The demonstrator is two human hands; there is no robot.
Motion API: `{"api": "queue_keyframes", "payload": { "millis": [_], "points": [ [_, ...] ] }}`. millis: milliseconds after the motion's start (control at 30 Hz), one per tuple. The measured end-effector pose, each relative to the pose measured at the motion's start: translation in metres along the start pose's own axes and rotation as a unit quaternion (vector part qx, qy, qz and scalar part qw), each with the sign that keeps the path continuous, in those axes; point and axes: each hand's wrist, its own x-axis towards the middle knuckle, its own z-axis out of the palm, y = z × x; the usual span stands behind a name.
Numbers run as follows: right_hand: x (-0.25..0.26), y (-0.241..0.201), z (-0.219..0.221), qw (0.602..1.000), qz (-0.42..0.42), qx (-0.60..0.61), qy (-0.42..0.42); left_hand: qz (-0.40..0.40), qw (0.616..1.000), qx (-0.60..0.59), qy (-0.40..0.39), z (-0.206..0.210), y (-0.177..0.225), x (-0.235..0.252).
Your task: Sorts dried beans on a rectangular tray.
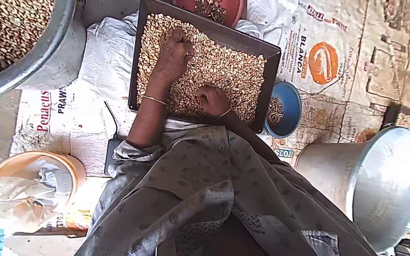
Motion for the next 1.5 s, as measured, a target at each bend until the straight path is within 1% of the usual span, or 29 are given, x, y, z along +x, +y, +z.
{"api": "queue_keyframes", "payload": {
  "millis": [33,67,100,133,167,233,300,333,433,500,600,733,833,900,967,1000,1067,1133,1200,1233,1300,1333,1367,1400,1433,1467,1500],
  "points": [
    [0.001,0.008,-0.003,0.996,0.026,0.077,0.036,0.001,1.0,0.0,0.003,0.0,0.0,0.0],
    [0.002,0.016,-0.006,0.983,0.054,0.159,0.068,0.003,1.0,-0.001,0.005,0.001,-0.001,0.0],
    [0.001,0.021,-0.012,0.962,0.081,0.244,0.09,0.003,1.0,-0.003,0.007,0.001,-0.001,0.0],
    [-0.001,0.026,-0.017,0.941,0.106,0.305,0.098,0.002,1.0,-0.006,0.007,0.002,-0.001,0.0],
    [-0.003,0.032,-0.021,0.933,0.124,0.324,0.095,0.0,1.0,-0.008,0.005,0.002,-0.001,0.0],
    [-0.006,0.041,-0.026,0.944,0.126,0.294,0.075,0.006,1.0,-0.011,0.005,0.002,-0.002,0.0],
    [-0.008,0.042,-0.026,0.958,0.099,0.266,0.049,0.006,1.0,-0.012,0.007,0.002,-0.003,0.001],
    [-0.008,0.041,-0.023,0.965,0.072,0.25,0.04,0.003,1.0,-0.012,0.005,0.002,-0.002,0.001],
    [-0.004,0.031,-0.011,0.987,-0.001,0.158,0.009,0.0,1.0,-0.009,0.004,0.002,-0.001,0.001],
    [-0.002,0.021,-0.005,0.997,-0.016,0.078,-0.01,-0.001,1.0,-0.007,0.002,0.002,-0.002,0.001],
    [0.0,0.003,0.0,0.999,-0.02,-0.017,-0.029,-0.004,1.0,-0.004,-0.004,0.0,0.0,0.001],
    [-0.001,-0.013,0.005,0.992,-0.034,-0.112,-0.052,0.001,1.0,-0.007,-0.003,0.0,-0.001,0.0],
    [0.0,-0.023,0.007,0.986,-0.035,-0.151,-0.06,0.007,1.0,-0.004,0.004,0.001,-0.002,0.0],
    [0.002,-0.029,0.004,0.983,-0.005,-0.157,-0.094,0.009,1.0,-0.008,0.007,0.001,-0.001,-0.001],
    [0.006,-0.026,0.001,0.985,0.035,-0.12,-0.117,0.009,1.0,-0.009,0.008,0.001,0.0,-0.001],
    [0.008,-0.02,0.001,0.988,0.044,-0.09,-0.114,0.009,1.0,-0.005,0.009,0.001,0.0,-0.001],
    [0.007,-0.006,-0.004,0.997,0.045,-0.005,-0.067,0.004,1.0,0.001,0.004,0.0,0.001,-0.001],
    [-0.001,0.012,-0.014,0.994,0.036,0.095,0.043,0.002,1.0,0.004,0.002,-0.001,0.003,-0.001],
    [-0.017,0.033,-0.039,0.974,0.055,0.156,0.155,0.005,1.0,-0.003,0.014,0.0,0.004,-0.001],
    [-0.028,0.044,-0.057,0.966,0.077,0.139,0.205,0.013,1.0,-0.007,0.026,0.001,0.006,-0.002],
    [-0.055,0.071,-0.097,0.949,0.144,0.028,0.278,0.059,0.997,-0.016,0.047,0.007,0.009,-0.002],
    [-0.069,0.081,-0.119,0.94,0.2,-0.024,0.276,0.089,0.995,-0.019,0.046,0.01,0.012,-0.002],
    [-0.082,0.087,-0.139,0.93,0.258,-0.052,0.258,0.124,0.991,-0.021,0.036,0.014,0.017,-0.001],
    [-0.092,0.091,-0.153,0.922,0.298,-0.054,0.241,0.155,0.987,-0.023,0.014,0.019,0.023,-0.001],
    [-0.098,0.096,-0.161,0.918,0.311,-0.047,0.242,0.182,0.983,-0.026,-0.016,0.023,0.029,-0.002],
    [-0.101,0.1,-0.161,0.918,0.299,-0.037,0.258,0.203,0.978,-0.023,-0.049,0.027,0.035,-0.002],
    [-0.099,0.103,-0.155,0.923,0.261,-0.012,0.284,0.218,0.973,-0.016,-0.079,0.033,0.038,-0.002]
  ]
}}
